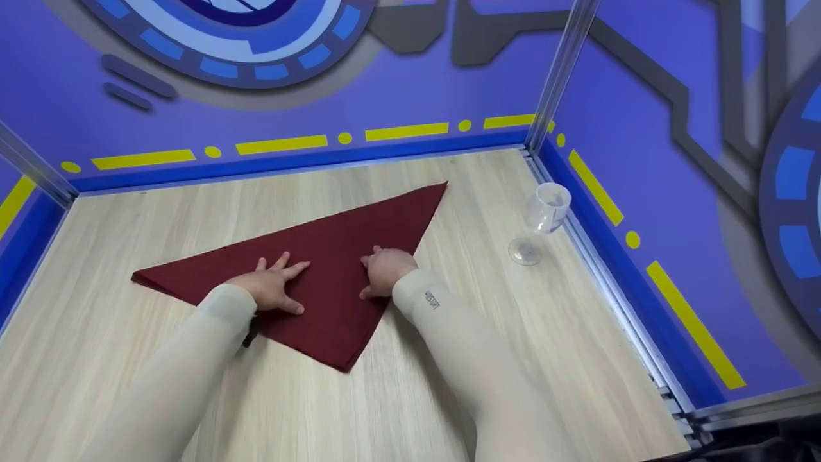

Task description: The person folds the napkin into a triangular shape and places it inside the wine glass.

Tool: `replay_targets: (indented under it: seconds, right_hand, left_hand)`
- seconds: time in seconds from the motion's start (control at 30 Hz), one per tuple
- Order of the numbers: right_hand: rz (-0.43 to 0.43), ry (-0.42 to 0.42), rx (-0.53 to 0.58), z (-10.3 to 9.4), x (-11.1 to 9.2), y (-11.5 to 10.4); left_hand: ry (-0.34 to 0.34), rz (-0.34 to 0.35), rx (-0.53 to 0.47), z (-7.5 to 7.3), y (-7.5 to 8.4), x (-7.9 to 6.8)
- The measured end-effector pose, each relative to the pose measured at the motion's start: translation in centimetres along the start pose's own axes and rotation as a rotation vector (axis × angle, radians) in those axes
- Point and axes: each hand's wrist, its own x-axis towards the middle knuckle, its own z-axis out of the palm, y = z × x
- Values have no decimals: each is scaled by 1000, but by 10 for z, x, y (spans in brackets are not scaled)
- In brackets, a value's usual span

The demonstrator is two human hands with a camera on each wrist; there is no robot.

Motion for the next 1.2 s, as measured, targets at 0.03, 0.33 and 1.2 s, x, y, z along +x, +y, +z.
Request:
replay_targets:
  seconds: [0.03,0.33,1.2]
  right_hand:
    - [0,-1,-2,-1,0,-1]
    - [2,-9,-69,-6,-2,-9]
    - [-4,-102,104,8,1,2]
  left_hand:
    - [2,-2,1,0,0,0]
    - [14,-3,-26,-2,0,0]
    - [21,-91,-11,19,24,-7]
